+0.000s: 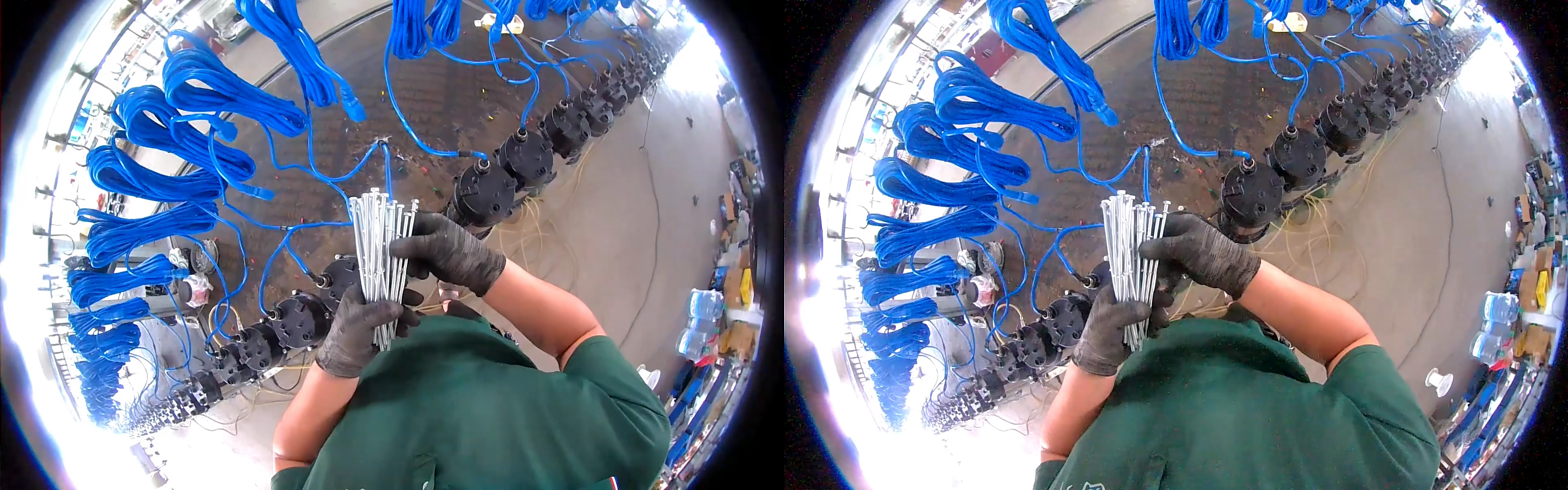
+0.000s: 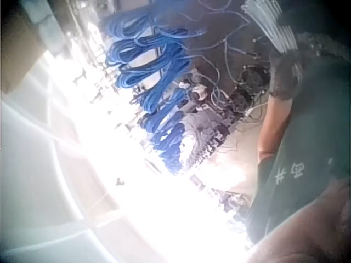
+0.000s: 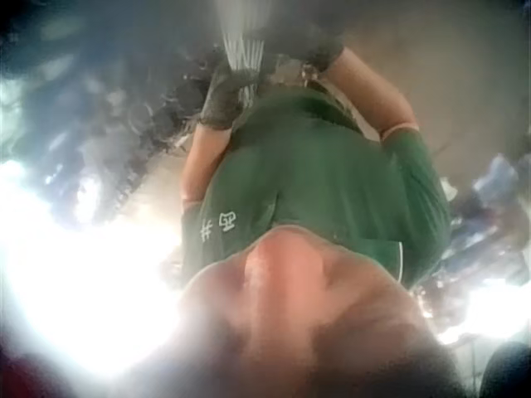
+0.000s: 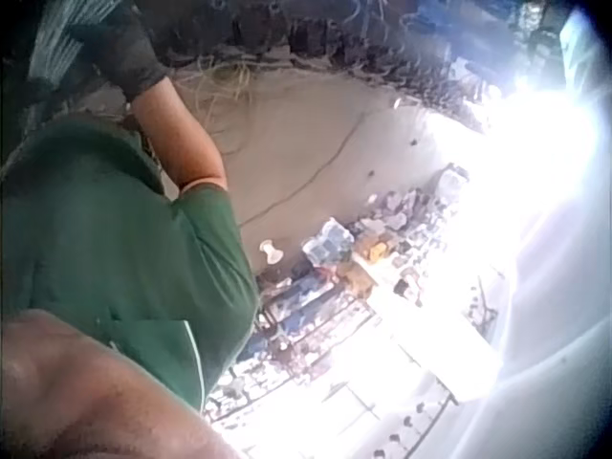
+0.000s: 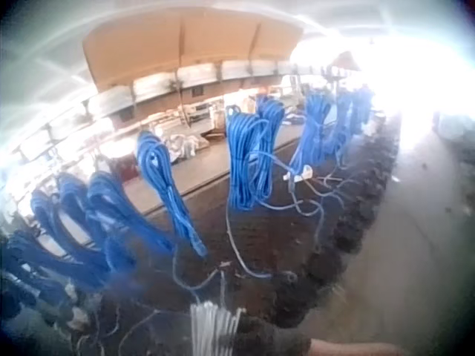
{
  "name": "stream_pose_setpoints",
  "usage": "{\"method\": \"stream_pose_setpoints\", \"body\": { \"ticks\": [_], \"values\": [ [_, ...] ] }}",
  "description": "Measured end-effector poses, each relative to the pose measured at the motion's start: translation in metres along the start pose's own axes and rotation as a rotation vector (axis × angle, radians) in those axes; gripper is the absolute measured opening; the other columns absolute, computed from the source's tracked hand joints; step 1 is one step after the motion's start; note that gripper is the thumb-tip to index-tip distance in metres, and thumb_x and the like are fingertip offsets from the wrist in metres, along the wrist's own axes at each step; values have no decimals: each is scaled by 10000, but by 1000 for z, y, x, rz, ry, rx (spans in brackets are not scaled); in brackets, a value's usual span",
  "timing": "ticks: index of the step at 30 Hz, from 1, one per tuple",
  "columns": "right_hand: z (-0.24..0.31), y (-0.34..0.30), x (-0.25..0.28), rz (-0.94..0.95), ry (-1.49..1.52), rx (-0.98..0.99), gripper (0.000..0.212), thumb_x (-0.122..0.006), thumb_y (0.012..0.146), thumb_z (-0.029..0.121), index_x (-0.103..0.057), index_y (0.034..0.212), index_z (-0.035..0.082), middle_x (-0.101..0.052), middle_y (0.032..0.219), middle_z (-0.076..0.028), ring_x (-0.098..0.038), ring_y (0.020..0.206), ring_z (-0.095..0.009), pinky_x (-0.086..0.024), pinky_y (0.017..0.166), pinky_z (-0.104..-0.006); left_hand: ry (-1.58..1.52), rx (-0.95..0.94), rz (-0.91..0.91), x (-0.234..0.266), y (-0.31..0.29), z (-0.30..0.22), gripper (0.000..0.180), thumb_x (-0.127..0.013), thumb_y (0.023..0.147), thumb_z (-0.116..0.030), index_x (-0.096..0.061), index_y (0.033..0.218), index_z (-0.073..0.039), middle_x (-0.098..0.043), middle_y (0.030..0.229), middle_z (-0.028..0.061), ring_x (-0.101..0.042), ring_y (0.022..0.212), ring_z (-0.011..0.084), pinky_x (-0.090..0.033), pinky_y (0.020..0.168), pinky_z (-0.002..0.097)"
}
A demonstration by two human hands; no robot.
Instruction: The person holds a bundle of long bolts and inserts them one by one into the top covers of motor casings along the assembly line by hand.
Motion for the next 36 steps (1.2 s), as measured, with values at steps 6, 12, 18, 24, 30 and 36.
{"method": "stream_pose_setpoints", "body": {
  "ticks": [6, 12, 18, 24, 30, 36],
  "values": [
    [-33, 6, 32, -75, 21, 1, 341, -681, 961, 374, -683, 1105, 65, -680, 823, -13, -653, 671, -108, -519, 582, -255, -23, 12, -46, -3, 9, 7, 483, -691, 823, -111, -590, 1276, 21, -735, 1048, 167, -748, 837, 250, -601, 668, 334],
    [-31, 2, 35, -108, 204, 48, 261, -672, 964, 290, -676, 1118, 79, -647, 792, 11, -587, 634, -90, -449, 548, -248, -148, 18, -117, 7, 13, 14, 440, -720, 812, -48, -616, 1234, 16, -741, 1022, 141, -750, 826, 245, -623, 681, 334],
    [-22, -10, 16, 16, -11, -38, 284, -753, 877, 214, -661, 1079, 38, -605, 780, -10, -555, 647, -97, -446, 570, -264, -36, -63, -140, 16, 22, 14, 405, -692, 823, -20, -624, 1221, 4, -716, 969, 97, -730, 788, 209, -616, 678, 319],
    [-39, -4, 18, -18, 1, -8, 164, -752, 856, 133, -701, 985, 44, -640, 755, -19, -550, 603, -107, -442, 542, -273, 122, -55, -180, 9, 20, 3, 435, -708, 778, -20, -650, 1207, 20, -721, 1030, 108, -707, 885, 195, -596, 771, 332],
    [-45, -1, 23, -74, -78, -23, 152, -741, 875, 163, -708, 970, 48, -647, 754, -20, -562, 604, -111, -459, 543, -273, 181, -81, -133, 4, 21, -1, 419, -677, 797, 11, -636, 1214, 20, -714, 1031, 99, -708, 860, 185, -607, 744, 318],
    [-39, -8, 26, -149, -37, 86, 234, -728, 910, 187, -696, 1095, 49, -678, 902, 1, -622, 794, -88, -540, 700, -281, 132, -85, -157, 15, 29, 10, 407, -667, 793, 18, -642, 1199, 23, -724, 1029, 109, -719, 866, 202, -610, 774, 334]
  ]
}}
Point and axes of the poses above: each hand's wrist, its own y-axis towards the middle knuckle, its own x-axis out of the back of the hand, z = x × y, the point moved 10 cm from there along y, towards the middle knuckle
